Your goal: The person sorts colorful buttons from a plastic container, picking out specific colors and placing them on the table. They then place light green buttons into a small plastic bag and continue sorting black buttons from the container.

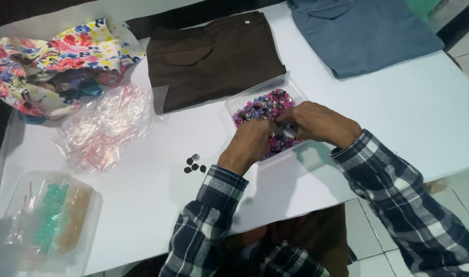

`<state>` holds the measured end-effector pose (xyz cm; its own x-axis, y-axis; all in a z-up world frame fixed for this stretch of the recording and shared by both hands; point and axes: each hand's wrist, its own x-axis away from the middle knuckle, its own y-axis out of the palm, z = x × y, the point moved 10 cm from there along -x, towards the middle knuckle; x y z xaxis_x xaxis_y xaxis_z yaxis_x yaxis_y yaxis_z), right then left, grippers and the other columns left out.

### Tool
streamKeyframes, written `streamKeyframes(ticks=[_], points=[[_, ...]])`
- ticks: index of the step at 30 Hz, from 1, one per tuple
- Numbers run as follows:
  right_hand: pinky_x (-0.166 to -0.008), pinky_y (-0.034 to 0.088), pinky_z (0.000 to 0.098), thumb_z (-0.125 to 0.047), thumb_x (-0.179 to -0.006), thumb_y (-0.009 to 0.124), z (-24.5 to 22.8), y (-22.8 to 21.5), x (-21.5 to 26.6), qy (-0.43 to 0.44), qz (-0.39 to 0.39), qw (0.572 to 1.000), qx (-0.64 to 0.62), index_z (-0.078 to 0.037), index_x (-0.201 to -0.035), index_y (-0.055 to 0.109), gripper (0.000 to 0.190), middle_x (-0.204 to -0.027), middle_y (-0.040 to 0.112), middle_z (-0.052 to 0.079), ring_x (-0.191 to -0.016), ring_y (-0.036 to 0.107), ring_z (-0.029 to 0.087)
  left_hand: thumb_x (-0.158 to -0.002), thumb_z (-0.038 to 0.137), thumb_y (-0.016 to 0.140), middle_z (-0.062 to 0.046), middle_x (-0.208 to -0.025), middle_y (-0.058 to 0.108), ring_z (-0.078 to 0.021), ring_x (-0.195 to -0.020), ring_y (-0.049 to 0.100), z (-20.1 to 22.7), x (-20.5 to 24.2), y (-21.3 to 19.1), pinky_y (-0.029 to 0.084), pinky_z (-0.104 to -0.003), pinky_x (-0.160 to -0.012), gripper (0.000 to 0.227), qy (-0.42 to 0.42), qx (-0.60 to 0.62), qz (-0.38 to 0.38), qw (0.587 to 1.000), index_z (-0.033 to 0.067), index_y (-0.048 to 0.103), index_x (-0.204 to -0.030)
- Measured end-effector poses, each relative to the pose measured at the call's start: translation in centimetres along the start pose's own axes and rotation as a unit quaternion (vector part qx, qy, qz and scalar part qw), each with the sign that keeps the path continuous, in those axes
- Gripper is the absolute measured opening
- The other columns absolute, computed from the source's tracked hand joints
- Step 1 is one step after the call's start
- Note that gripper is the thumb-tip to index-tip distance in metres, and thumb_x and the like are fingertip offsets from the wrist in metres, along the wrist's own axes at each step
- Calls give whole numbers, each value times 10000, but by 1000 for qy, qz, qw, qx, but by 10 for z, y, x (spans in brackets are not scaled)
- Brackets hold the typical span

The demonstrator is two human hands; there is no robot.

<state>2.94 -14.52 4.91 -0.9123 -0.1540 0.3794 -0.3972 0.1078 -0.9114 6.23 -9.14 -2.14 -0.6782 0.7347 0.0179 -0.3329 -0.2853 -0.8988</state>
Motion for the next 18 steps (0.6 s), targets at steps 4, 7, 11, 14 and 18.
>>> streamKeyframes(ticks=[4,7,11,14,18], points=[[-937,559,446,69,-887,595,13,-10,-2,14,52,991,-121,-64,-1310,667,449,-1187,726,216,-1134,683,395,-732,-53,573,-172,-1097,706,-406,-959,708,1,4,-11,591,-500,-846,414,11,15,20,1000,78,733,-1091],[-904,574,430,17,-923,585,15,-12,1,15,52,991,-122,-62,-1284,693,385,-1163,732,210,-1092,702,398,-764,-98,539,-143,-1142,694,-392,-1031,694,10,11,-33,594,-447,-871,471,30,77,75,994,80,707,-1166],[-657,542,340,-169,-977,550,24,13,-3,23,-71,994,-86,-103,-1071,789,265,-844,740,153,-709,687,262,-833,60,564,-135,-957,730,-361,-939,707,35,33,-47,582,-474,-863,267,13,107,-13,994,92,733,-1038],[-604,497,347,-227,-988,534,20,23,-5,7,-142,987,-80,-92,-1002,804,302,-762,719,178,-620,649,271,-793,166,569,-147,-820,726,-353,-830,718,21,29,-6,574,-473,-830,239,-15,71,-123,990,89,751,-928],[-733,523,364,-259,-992,530,10,34,-4,-10,-183,981,-65,-158,-1160,777,316,-930,764,196,-794,719,296,-771,212,556,-126,-773,723,-336,-799,727,5,22,18,569,-452,-806,247,-36,23,-175,984,128,765,-872]])
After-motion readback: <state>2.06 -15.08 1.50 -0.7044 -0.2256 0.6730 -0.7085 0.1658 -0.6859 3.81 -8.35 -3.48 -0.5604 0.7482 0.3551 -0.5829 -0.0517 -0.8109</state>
